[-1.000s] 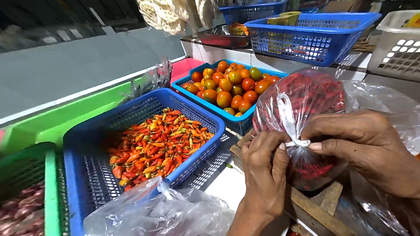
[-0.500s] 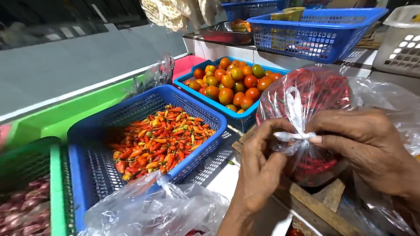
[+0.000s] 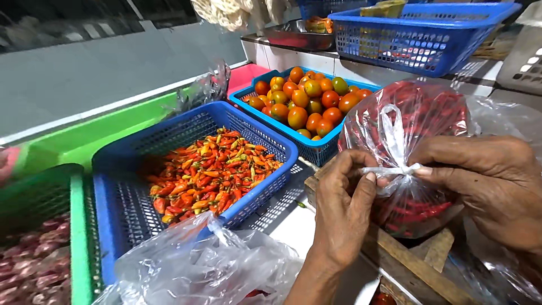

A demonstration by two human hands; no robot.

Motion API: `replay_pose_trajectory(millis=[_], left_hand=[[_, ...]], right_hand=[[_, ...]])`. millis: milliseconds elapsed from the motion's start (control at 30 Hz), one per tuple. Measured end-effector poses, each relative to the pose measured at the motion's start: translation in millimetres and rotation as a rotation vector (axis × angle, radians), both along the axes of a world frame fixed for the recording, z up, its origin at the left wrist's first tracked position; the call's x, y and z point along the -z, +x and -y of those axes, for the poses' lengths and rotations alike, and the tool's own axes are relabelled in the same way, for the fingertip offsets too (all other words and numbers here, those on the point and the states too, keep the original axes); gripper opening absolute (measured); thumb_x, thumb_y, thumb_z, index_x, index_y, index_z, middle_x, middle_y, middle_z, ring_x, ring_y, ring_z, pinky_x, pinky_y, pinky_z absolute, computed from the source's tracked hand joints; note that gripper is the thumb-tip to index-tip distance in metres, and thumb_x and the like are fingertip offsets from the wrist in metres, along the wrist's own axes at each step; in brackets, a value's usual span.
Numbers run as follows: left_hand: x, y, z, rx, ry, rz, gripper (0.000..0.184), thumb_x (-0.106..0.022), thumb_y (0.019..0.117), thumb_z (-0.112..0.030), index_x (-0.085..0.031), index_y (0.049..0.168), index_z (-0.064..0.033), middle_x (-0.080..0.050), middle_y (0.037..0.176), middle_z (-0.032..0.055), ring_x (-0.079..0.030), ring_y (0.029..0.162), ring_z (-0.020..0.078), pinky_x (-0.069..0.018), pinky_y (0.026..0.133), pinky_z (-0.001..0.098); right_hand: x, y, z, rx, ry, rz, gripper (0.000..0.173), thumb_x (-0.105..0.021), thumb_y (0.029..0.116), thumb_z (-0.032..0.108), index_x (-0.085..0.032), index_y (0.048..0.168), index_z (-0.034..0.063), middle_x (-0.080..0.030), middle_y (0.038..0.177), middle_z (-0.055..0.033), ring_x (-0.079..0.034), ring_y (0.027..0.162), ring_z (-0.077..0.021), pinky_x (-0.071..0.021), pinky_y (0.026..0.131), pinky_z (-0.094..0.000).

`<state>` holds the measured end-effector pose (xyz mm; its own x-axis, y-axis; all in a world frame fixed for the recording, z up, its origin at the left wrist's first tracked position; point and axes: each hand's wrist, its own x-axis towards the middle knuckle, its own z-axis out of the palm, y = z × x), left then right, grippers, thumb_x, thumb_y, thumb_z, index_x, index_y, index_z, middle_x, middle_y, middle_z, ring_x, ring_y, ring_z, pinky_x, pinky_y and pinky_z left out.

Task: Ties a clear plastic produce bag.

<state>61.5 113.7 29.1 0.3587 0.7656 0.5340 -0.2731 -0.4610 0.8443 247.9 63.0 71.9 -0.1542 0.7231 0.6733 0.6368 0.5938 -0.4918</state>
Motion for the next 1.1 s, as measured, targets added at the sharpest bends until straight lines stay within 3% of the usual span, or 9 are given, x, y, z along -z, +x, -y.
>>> replay_pose_trajectory(millis=[200,367,533,633,767,900,967,1033,1100], left_hand=[[-0.8,-3.7,-2.4,-0.03,0.013,-0.055,0.023,-0.051,0.0939,-0.001,-0.061,0.114,-0.0052,-0.064,0.093,0.0047,-0.064,0.075,0.0109,-0.0544,0.06,0.0227],[-2.3,-2.5,1.5,-0.018,0.051,-0.083,0.012,-0.052,0.0992,-0.008,-0.061,0.107,-0.0072,-0.059,0.081,0.0024,-0.057,0.061,0.009,-0.047,0.048,0.0198],[-1.4,1.9,6.9,-0.097,0.007,-0.092,0.011,-0.05,0.1007,-0.008,-0.061,0.105,-0.0084,-0.058,0.079,0.0017,-0.055,0.06,0.0079,-0.0457,0.048,0.019],[-2.0,3.7,9.4,-0.067,-0.065,-0.032,0.012,-0.05,0.1011,-0.009,-0.061,0.104,-0.0077,-0.059,0.079,0.0035,-0.057,0.059,0.0098,-0.0481,0.048,0.0207],[-3.1,5.6,11.5,-0.03,-0.088,0.01,0.013,-0.049,0.1012,-0.01,-0.061,0.107,-0.0073,-0.061,0.08,0.0036,-0.058,0.06,0.0091,-0.0489,0.049,0.0203],[-1.8,8.3,11.5,-0.001,-0.016,0.035,0.009,-0.054,0.1002,-0.01,-0.061,0.104,-0.0054,-0.058,0.079,0.0031,-0.056,0.059,0.0086,-0.0479,0.048,0.0193],[-0.8,10.0,11.9,-0.037,0.035,-0.005,0.007,-0.057,0.099,-0.014,-0.062,0.101,-0.0084,-0.057,0.081,0.0005,-0.057,0.065,0.0082,-0.0492,0.055,0.0212],[-0.5,11.6,15.0,-0.12,0.067,-0.081,0.008,-0.057,0.0975,-0.015,-0.063,0.101,-0.0124,-0.058,0.083,-0.0036,-0.057,0.075,0.0077,-0.0476,0.072,0.028],[0.2,14.8,18.1,-0.199,0.083,-0.131,0.009,-0.055,0.0973,-0.014,-0.064,0.1,-0.014,-0.058,0.081,-0.006,-0.056,0.075,0.006,-0.047,0.074,0.029]], right_hand=[[0.2,-0.6,1.3,0.043,-0.012,-0.052,0.02,-0.054,0.0914,0.004,-0.069,0.08,0.0113,-0.063,0.076,0.0074,-0.057,0.065,0.0019,-0.046,0.057,-0.0122],[1.7,0.6,0.6,0.035,-0.02,-0.066,0.02,-0.054,0.0918,0.004,-0.069,0.081,0.0109,-0.062,0.074,0.0075,-0.055,0.062,0.002,-0.0448,0.054,-0.0124],[0.8,-0.2,1.0,0.069,-0.034,-0.028,0.02,-0.054,0.0912,0.006,-0.07,0.081,0.0123,-0.063,0.074,0.0081,-0.056,0.063,0.0021,-0.0455,0.054,-0.0123],[2.0,-1.1,3.9,0.177,0.005,0.052,0.016,-0.055,0.0918,0.01,-0.071,0.097,0.011,-0.065,0.083,0.0074,-0.06,0.071,0.0011,-0.0507,0.062,-0.0146],[-1.2,-5.5,7.4,0.254,0.172,0.252,0.04,-0.052,0.0942,0.018,-0.063,0.128,0.0001,-0.059,0.101,-0.0052,-0.056,0.087,-0.0106,-0.0485,0.075,-0.0264],[1.7,-13.2,6.7,0.213,0.259,0.411,0.033,-0.05,0.103,0.021,-0.072,0.118,0.0011,-0.061,0.099,-0.0142,-0.057,0.092,-0.0266,-0.044,0.077,-0.044],[3.2,-12.1,4.2,0.185,0.255,0.449,0.029,-0.051,0.1011,0.017,-0.075,0.11,0.0034,-0.06,0.093,-0.0113,-0.056,0.089,-0.0252,-0.0408,0.076,-0.0427],[2.0,-7.9,2.9,0.145,0.243,0.41,0.025,-0.051,0.1004,0.013,-0.074,0.098,0.0033,-0.058,0.087,-0.0082,-0.055,0.084,-0.0208,-0.0396,0.074,-0.0387],[-0.3,-4.9,2.5,0.12,0.213,0.332,0.024,-0.052,0.0974,0.01,-0.074,0.092,0.0042,-0.059,0.084,-0.0039,-0.055,0.081,-0.0147,-0.0412,0.073,-0.034]])
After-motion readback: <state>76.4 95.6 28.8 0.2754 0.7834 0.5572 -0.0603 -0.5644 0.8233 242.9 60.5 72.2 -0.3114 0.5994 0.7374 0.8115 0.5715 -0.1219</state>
